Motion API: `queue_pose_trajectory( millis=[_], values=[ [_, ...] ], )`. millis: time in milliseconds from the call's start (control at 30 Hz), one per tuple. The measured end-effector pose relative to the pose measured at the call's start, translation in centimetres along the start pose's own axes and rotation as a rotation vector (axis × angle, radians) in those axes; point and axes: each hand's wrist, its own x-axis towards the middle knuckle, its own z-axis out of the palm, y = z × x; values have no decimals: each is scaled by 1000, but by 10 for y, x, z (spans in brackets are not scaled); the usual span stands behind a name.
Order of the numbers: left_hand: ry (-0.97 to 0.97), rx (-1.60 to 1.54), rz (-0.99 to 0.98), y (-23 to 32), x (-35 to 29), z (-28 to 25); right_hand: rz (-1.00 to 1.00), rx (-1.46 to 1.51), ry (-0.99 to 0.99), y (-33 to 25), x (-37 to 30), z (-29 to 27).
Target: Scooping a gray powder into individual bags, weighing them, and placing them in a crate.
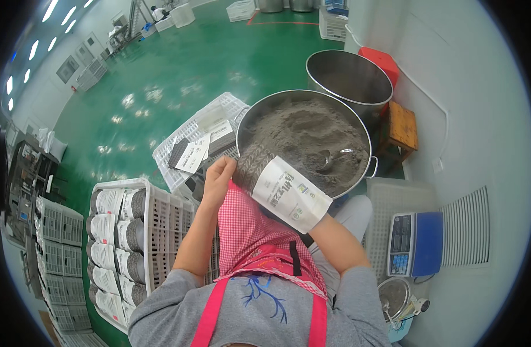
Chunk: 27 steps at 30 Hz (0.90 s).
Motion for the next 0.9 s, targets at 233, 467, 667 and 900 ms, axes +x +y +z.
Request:
queue_pose_trajectory(
  millis=[233,467,667,900],
  values=[
    [159,-264,3,-52,-17,-48,56,31,23,-7,-45,-24],
    [-142,-110,-39,-27,-58,36,157,51,31,-4,-40,-14],
    [46,-178,-161,-34,-65,10,254,61,-4,-24,-47,-24],
    [183,-147,-148,-65,-92,-2,228,-58,36,-45,-76,-2]
  ],
)
